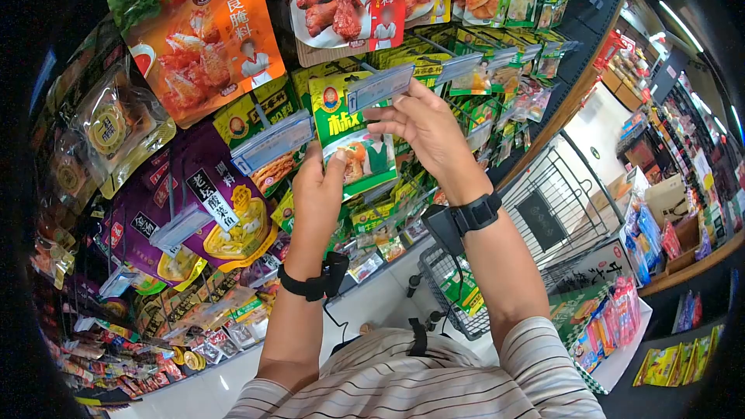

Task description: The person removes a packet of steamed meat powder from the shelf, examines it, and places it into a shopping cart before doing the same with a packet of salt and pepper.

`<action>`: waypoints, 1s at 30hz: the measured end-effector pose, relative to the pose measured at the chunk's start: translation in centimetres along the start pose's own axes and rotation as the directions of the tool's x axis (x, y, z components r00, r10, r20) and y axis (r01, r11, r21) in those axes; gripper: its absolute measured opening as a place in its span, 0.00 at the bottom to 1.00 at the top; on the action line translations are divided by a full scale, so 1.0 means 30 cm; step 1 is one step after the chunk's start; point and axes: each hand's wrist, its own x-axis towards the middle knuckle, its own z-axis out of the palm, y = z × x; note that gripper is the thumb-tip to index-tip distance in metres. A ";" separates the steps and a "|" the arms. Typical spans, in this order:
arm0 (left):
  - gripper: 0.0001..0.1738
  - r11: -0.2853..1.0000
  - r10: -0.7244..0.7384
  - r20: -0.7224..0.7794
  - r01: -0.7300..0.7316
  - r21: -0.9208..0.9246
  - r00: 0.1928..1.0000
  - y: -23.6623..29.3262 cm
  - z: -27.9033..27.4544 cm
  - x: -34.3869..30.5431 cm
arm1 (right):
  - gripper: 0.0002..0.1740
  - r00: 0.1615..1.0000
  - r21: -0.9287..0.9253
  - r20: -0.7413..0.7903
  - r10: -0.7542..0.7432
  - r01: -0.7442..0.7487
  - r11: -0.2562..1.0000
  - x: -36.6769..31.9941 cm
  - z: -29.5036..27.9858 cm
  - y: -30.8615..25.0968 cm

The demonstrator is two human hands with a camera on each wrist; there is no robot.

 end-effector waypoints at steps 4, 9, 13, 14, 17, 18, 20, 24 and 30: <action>0.17 0.995 0.002 -0.019 0.000 0.102 1.000 -0.063 -0.007 0.036 | 0.15 0.999 -0.011 -0.018 0.035 -0.036 0.999 0.031 0.000 0.027; 0.25 0.929 -0.096 -0.014 0.094 0.359 0.995 -0.085 -0.037 0.098 | 0.13 0.999 0.018 -0.038 0.029 -0.028 0.999 0.076 0.000 0.083; 0.27 0.914 -0.289 0.025 0.268 0.306 0.957 -0.039 -0.035 0.132 | 0.18 0.998 0.018 -0.042 0.045 -0.044 0.999 0.137 -0.068 0.193; 0.26 0.904 -0.155 0.027 0.131 0.408 0.987 -0.143 -0.032 0.149 | 0.24 0.998 -0.012 -0.026 0.056 -0.056 0.998 0.150 -0.084 0.218; 0.25 0.880 -0.048 0.069 0.009 0.476 0.996 -0.237 -0.030 0.196 | 0.29 0.995 -0.364 0.096 0.011 0.025 0.931 0.210 -0.142 0.287; 0.24 0.890 -0.088 0.074 0.044 0.454 0.993 -0.250 -0.027 0.205 | 0.28 0.984 -0.541 0.170 -0.044 0.130 0.831 0.217 -0.138 0.286; 0.24 0.903 -0.191 0.080 0.143 0.405 0.978 -0.275 -0.019 0.219 | 0.24 0.969 -0.716 0.236 -0.079 0.228 0.660 0.218 -0.086 0.257; 0.23 0.908 -0.378 0.074 0.354 0.223 0.923 -0.160 -0.025 0.203 | 0.19 0.982 -0.895 0.191 0.006 0.171 0.413 0.204 -0.056 0.203; 0.25 0.912 -0.143 0.072 0.103 0.397 0.987 -0.209 -0.102 0.145 | 0.21 0.998 -0.442 0.022 0.058 -0.043 0.896 -0.033 -0.044 0.139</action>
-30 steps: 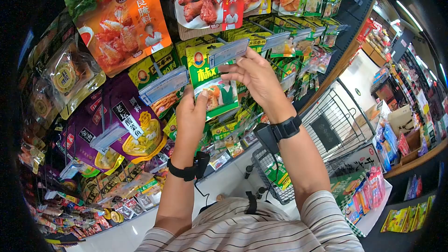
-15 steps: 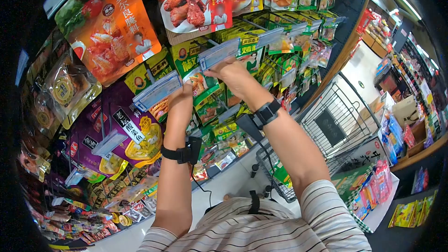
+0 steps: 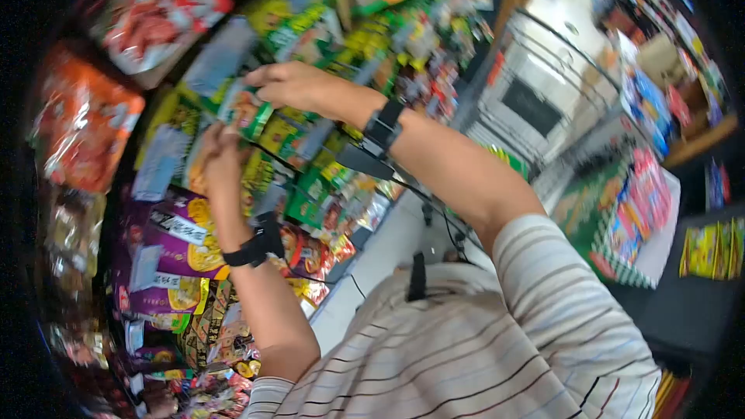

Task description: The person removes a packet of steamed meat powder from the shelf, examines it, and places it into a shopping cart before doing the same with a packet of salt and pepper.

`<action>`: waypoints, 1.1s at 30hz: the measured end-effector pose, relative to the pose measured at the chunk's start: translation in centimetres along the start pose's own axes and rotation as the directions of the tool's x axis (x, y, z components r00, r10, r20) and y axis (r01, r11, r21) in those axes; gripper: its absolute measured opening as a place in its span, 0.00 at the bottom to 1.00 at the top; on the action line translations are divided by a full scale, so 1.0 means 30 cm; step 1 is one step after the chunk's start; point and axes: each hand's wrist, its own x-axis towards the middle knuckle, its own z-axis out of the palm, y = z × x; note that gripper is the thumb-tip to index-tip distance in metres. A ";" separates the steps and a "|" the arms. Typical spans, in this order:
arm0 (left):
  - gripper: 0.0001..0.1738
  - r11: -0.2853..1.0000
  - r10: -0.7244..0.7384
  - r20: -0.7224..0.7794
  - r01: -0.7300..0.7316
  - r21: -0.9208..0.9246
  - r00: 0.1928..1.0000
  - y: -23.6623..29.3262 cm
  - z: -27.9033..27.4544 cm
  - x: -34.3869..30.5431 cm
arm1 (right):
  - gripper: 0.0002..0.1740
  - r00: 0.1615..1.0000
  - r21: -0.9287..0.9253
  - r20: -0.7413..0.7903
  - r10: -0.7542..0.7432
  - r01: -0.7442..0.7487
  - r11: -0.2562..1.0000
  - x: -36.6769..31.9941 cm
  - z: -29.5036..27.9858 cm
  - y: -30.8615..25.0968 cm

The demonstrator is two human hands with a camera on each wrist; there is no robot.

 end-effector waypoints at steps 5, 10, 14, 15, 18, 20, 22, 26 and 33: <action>0.17 0.962 0.179 -0.293 -0.230 -0.148 0.939 0.169 0.009 -0.261 | 0.19 0.991 0.201 0.028 0.133 -0.135 0.970 -0.281 -0.143 0.058; 0.13 0.985 0.062 0.254 -0.018 -0.170 0.965 0.168 0.158 -0.514 | 0.14 0.959 0.359 -0.025 0.284 -0.256 0.897 -0.611 -0.184 0.317; 0.11 0.884 -0.173 0.518 0.364 -0.294 0.838 0.112 0.313 -0.638 | 0.14 0.859 0.354 -0.088 0.504 -0.446 0.822 -0.810 -0.227 0.398; 0.11 0.883 -0.202 0.554 0.395 -0.255 0.808 0.102 0.335 -0.654 | 0.14 0.832 0.391 -0.144 0.536 -0.449 0.803 -0.850 -0.256 0.424; 0.11 0.879 -0.258 0.623 0.447 -0.166 0.738 0.060 0.397 -0.692 | 0.14 0.714 0.485 -0.307 0.629 -0.451 0.749 -0.949 -0.388 0.537; 0.11 0.866 -0.275 0.688 0.484 -0.126 0.671 0.072 0.444 -0.715 | 0.13 0.597 0.534 -0.410 0.690 -0.456 0.712 -1.004 -0.503 0.627; 0.10 0.867 -0.279 0.745 0.492 -0.076 0.606 0.056 0.496 -0.740 | 0.11 0.532 0.593 -0.475 0.701 -0.395 0.702 -1.064 -0.612 0.721; 0.11 0.877 -0.289 0.795 0.481 -0.004 0.534 0.103 0.642 -0.824 | 0.11 0.326 0.645 -0.587 0.741 -0.366 0.671 -1.180 -0.815 0.956; 0.15 0.819 -0.427 0.855 0.527 0.228 0.293 0.184 0.836 -0.886 | 0.18 0.120 0.202 -0.848 0.517 -0.828 0.522 -1.395 -1.096 1.506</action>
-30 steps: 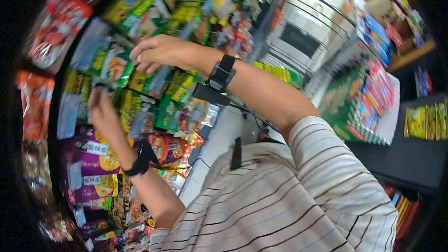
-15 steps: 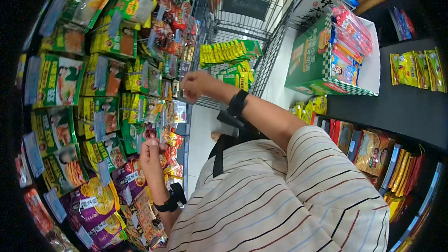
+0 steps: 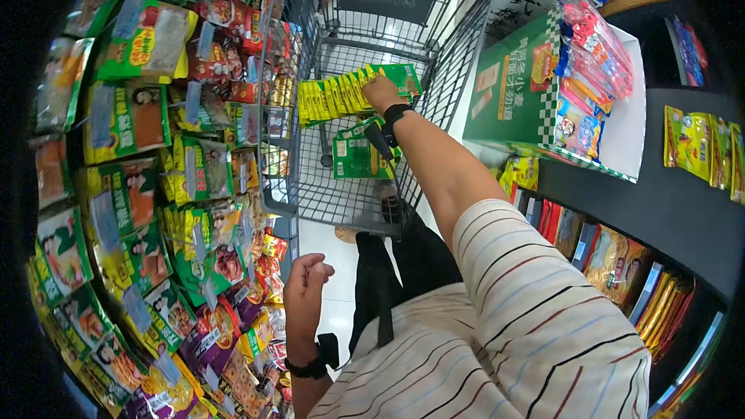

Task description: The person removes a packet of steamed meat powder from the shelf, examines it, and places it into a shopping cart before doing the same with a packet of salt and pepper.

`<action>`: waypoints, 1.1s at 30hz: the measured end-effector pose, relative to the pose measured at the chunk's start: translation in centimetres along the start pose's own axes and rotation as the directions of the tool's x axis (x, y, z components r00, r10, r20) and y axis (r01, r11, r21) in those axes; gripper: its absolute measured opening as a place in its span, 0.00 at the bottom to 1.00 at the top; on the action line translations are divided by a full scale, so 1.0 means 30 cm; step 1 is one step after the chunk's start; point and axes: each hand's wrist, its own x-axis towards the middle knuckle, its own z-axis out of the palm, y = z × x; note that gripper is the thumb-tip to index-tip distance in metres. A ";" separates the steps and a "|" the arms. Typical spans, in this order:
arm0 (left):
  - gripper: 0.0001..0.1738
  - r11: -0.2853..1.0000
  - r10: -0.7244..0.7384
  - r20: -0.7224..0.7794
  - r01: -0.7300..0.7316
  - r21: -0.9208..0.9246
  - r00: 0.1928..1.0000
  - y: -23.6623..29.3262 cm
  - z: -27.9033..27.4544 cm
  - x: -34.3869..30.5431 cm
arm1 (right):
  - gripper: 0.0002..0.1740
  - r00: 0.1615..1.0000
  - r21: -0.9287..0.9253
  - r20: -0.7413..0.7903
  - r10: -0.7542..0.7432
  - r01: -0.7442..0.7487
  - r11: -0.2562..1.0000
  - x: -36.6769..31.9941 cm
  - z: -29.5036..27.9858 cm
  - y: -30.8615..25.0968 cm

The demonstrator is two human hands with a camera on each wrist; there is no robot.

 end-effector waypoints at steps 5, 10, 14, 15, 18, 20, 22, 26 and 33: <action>0.15 0.997 -0.043 -0.035 0.040 -0.070 0.998 0.018 0.044 0.128 | 0.19 0.998 -0.275 -0.036 0.057 -0.064 0.959 0.030 -0.016 -0.030; 0.14 0.990 -0.132 -0.056 0.128 -0.061 0.990 -0.015 0.073 0.205 | 0.22 0.979 -0.396 -0.037 0.200 -0.198 0.896 0.103 0.057 0.019; 0.14 0.987 -0.149 -0.055 0.145 -0.061 0.987 -0.045 0.082 0.231 | 0.31 0.963 -0.468 -0.050 0.265 -0.257 0.846 0.103 0.079 0.031; 0.14 0.986 -0.154 -0.055 0.150 -0.069 0.987 -0.052 0.083 0.235 | 0.31 0.965 -0.487 -0.055 0.258 -0.252 0.837 0.113 0.091 0.050; 0.14 0.985 -0.158 -0.059 0.153 -0.085 0.986 -0.068 0.085 0.249 | 0.32 0.976 -0.539 -0.070 0.208 -0.213 0.815 0.134 0.116 0.090; 0.14 0.985 -0.155 -0.064 0.150 -0.087 0.986 -0.073 0.086 0.255 | 0.31 0.986 -0.572 -0.076 0.145 -0.163 0.804 0.138 0.112 0.113; 0.14 0.986 -0.147 -0.068 0.141 -0.088 0.987 -0.082 0.083 0.259 | 0.27 0.991 -0.595 -0.053 0.126 -0.133 0.793 0.140 0.103 0.116; 0.14 0.988 -0.152 -0.099 0.149 -0.046 0.983 -0.086 0.077 0.254 | 0.22 0.993 -0.591 -0.036 0.113 -0.113 0.799 0.164 0.086 0.128; 0.13 0.998 -0.040 -0.093 0.044 0.047 0.995 -0.074 0.029 0.201 | 0.17 0.974 -0.474 -0.224 -0.017 -0.094 0.876 0.112 -0.039 0.008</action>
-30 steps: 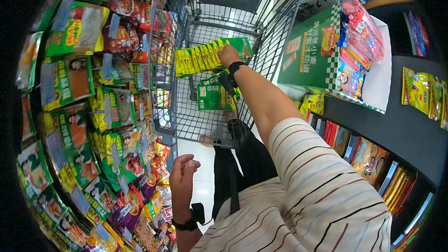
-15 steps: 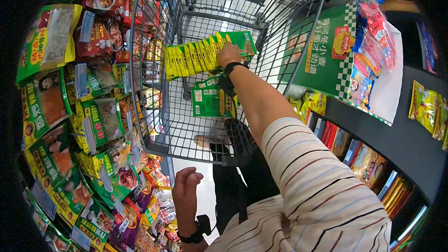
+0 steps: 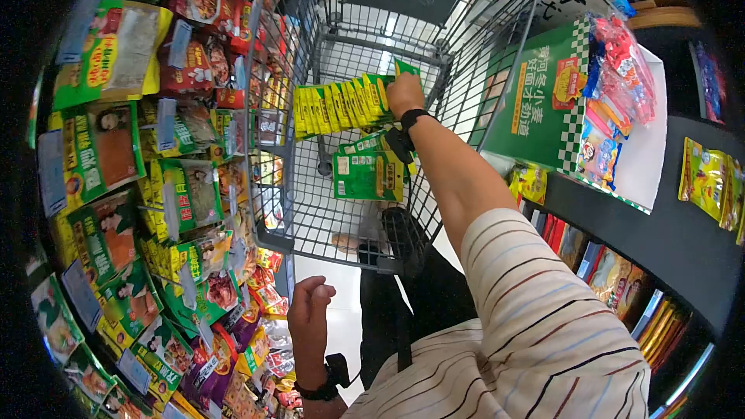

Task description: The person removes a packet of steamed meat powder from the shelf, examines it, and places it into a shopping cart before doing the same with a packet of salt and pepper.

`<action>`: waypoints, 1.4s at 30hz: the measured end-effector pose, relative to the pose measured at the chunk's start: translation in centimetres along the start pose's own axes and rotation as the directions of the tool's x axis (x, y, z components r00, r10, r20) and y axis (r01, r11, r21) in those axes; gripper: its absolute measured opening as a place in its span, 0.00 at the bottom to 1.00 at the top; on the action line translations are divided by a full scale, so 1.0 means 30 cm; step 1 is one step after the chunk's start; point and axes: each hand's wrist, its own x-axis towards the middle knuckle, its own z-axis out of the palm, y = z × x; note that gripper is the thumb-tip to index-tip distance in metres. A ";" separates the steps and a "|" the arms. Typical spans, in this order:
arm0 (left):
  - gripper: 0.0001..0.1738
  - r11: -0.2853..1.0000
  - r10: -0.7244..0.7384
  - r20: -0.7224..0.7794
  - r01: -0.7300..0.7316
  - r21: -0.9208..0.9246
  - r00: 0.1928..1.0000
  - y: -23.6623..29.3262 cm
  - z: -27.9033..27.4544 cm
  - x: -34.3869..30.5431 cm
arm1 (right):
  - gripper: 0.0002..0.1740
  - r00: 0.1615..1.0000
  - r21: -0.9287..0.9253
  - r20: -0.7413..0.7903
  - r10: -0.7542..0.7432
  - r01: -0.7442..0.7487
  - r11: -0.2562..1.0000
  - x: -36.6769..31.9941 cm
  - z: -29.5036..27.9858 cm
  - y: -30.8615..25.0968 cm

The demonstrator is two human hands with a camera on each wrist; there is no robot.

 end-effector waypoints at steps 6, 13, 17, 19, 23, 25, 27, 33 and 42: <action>0.14 0.997 0.075 -0.050 -0.077 -0.024 0.996 0.100 -0.066 -0.077 | 0.19 0.979 0.373 -0.074 -0.191 0.205 0.905 -0.173 -0.326 -0.143; 0.28 0.860 0.507 -0.193 -0.480 0.171 0.840 0.197 -0.150 -0.116 | 0.08 0.816 0.898 0.327 -0.476 -0.112 0.426 -0.691 -0.722 -0.369; 0.41 0.698 0.688 -0.160 -0.585 0.412 0.708 0.270 -0.192 -0.185 | 0.09 0.689 0.907 0.412 -0.597 -0.246 0.343 -0.970 -0.911 -0.492; 0.45 0.691 0.696 -0.157 -0.593 0.413 0.701 0.273 -0.211 -0.230 | 0.07 0.612 0.898 0.441 -0.657 -0.292 0.330 -1.065 -0.961 -0.523; 0.45 0.642 0.746 -0.253 -0.566 0.518 0.616 0.186 -0.262 -0.282 | 0.06 0.530 0.883 0.461 -0.712 -0.354 0.308 -1.221 -0.998 -0.585; 0.42 0.620 0.778 -0.322 -0.575 0.535 0.540 0.167 -0.298 -0.326 | 0.05 0.467 0.889 0.448 -0.762 -0.318 0.328 -1.271 -1.027 -0.605; 0.40 0.617 0.785 -0.364 -0.578 0.533 0.501 0.143 -0.341 -0.360 | 0.05 0.434 0.905 0.408 -0.803 -0.305 0.295 -1.315 -1.019 -0.632; 0.19 0.699 0.528 -0.549 -0.698 -0.152 0.648 0.091 -0.435 -0.478 | 0.13 0.438 0.978 0.208 -0.874 -0.067 0.200 -1.425 -1.069 -0.726; 0.20 0.414 0.390 -0.464 -0.601 -0.683 0.796 0.047 -0.534 -0.658 | 0.17 0.287 0.922 0.334 -0.898 0.097 0.374 -1.522 -1.021 -0.816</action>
